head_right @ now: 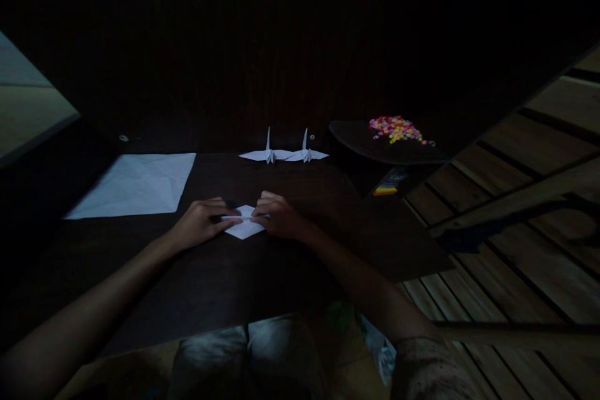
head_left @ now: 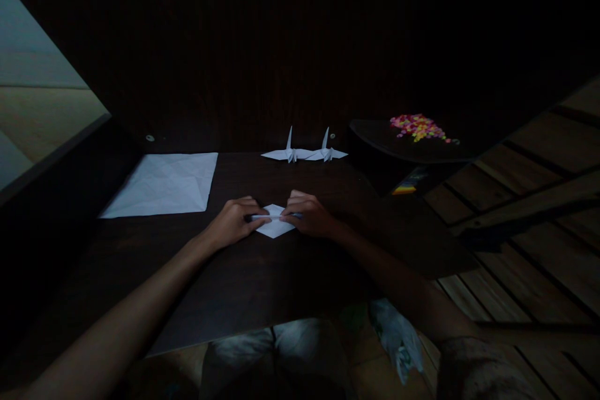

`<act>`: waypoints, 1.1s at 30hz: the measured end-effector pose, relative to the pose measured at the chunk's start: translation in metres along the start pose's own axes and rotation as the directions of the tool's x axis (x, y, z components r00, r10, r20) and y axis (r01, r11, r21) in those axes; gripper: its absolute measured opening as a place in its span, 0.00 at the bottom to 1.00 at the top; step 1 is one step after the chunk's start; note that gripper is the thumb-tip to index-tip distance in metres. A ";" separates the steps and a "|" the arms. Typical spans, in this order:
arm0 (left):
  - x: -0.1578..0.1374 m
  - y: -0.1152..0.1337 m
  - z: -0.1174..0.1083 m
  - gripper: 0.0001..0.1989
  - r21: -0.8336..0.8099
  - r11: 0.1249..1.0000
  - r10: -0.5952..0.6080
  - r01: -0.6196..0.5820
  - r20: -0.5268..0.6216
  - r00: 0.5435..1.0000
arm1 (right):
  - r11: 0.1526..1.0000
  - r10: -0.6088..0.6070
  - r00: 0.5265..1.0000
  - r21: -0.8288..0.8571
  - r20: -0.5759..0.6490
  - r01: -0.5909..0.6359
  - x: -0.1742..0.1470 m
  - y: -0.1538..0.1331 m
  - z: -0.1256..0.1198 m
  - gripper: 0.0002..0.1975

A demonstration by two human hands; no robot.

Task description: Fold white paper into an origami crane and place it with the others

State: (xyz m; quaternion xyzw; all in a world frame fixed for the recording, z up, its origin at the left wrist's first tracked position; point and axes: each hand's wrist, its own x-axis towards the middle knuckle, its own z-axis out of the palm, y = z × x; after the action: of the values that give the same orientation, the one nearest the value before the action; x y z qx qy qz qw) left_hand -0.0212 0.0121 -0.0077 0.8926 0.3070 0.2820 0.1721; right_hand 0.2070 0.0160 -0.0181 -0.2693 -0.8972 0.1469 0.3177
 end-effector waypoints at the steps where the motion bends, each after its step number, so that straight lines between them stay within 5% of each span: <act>1: 0.000 -0.001 -0.002 0.10 0.003 1.000 -0.017 0.017 0.002 1.000 | 1.000 -0.003 1.000 0.008 -0.007 0.003 0.000 0.001 -0.001 0.09; 33: -0.001 -0.002 0.000 0.11 -0.049 0.999 -0.013 0.012 -0.008 1.000 | 0.998 -0.022 0.998 -0.060 0.051 0.025 -0.002 0.005 -0.004 0.08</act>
State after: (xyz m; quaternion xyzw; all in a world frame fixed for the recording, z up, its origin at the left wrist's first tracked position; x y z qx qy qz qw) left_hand -0.0227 0.0131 -0.0095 0.8850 0.3063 0.2920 0.1942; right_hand 0.2134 0.0195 -0.0183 -0.2643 -0.9120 0.1225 0.2886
